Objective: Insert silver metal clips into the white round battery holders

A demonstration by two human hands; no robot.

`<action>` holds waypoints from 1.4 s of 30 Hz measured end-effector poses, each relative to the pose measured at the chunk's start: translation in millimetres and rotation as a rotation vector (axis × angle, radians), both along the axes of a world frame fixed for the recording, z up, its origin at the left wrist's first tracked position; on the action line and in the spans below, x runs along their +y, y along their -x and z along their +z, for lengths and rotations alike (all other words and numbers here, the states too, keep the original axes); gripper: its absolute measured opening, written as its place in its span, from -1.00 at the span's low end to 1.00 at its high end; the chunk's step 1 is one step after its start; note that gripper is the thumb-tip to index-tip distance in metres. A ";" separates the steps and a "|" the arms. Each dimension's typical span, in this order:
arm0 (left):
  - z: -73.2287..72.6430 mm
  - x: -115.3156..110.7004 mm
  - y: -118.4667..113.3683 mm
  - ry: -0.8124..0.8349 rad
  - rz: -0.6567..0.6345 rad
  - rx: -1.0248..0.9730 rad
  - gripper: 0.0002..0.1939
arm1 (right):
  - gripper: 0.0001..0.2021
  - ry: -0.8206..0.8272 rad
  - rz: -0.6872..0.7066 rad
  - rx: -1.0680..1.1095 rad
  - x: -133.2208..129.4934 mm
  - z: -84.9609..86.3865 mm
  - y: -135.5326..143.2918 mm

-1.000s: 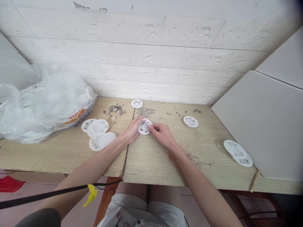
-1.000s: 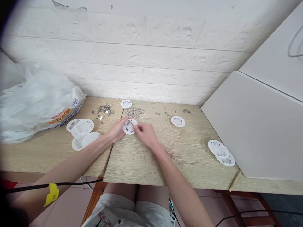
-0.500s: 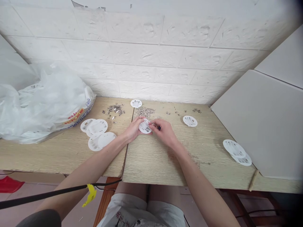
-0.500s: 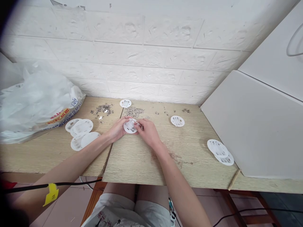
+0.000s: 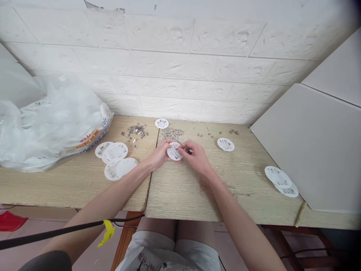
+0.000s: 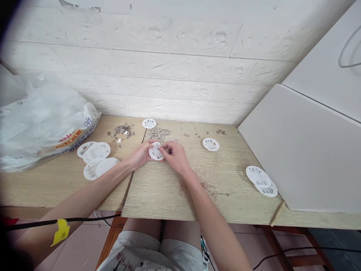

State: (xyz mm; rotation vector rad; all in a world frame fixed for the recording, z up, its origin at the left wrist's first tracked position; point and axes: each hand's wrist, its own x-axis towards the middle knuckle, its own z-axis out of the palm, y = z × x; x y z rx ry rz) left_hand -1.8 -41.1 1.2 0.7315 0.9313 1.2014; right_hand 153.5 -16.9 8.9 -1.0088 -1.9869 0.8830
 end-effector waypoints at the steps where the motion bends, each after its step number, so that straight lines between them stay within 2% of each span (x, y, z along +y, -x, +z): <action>1: 1.2 -0.6 -0.5 -0.001 0.010 0.020 -0.81 | -0.83 0.044 -0.015 0.043 0.6 0.5 -0.2; 4: 3.8 -2.8 -1.8 -0.037 0.024 0.105 -0.76 | -0.81 0.166 -0.030 0.157 3.4 -1.4 -1.2; 7: 3.7 -4.8 -2.8 -0.115 -0.004 0.195 -0.64 | -0.79 0.278 -0.018 0.255 5.9 -5.0 -1.3; 10: 1.4 -5.7 -3.1 -0.168 -0.035 0.249 -0.61 | -0.74 0.354 0.008 0.327 6.3 -5.9 -0.3; 15: -1.3 -5.7 -1.9 -0.191 -0.055 0.284 -0.60 | -0.66 0.381 0.057 0.302 4.1 -2.1 -0.2; 19: 0.1 -5.6 -1.6 -0.181 -0.033 0.299 -0.57 | -0.69 0.353 0.081 0.270 3.7 -1.4 -1.1; 24: 1.0 -4.1 -1.8 -0.112 -0.015 0.271 -0.68 | -0.77 0.366 0.017 0.292 5.0 -2.4 -0.9; 29: 0.0 -1.2 -1.0 -0.078 0.008 0.212 -0.73 | -0.78 0.232 -0.121 0.236 6.1 -2.1 -3.5; 35: 1.0 -1.1 -1.8 -0.092 0.010 0.229 -0.63 | -0.82 0.140 -0.097 0.193 6.4 -4.9 -3.0; 39: 1.4 -1.3 -2.2 -0.093 0.009 0.218 -0.63 | -0.79 -0.013 -0.162 0.123 3.9 -5.5 -1.3; 42: 0.4 -0.3 -2.0 -0.093 0.030 0.198 -0.62 | -0.79 -0.098 -0.161 0.054 2.6 -5.1 -1.1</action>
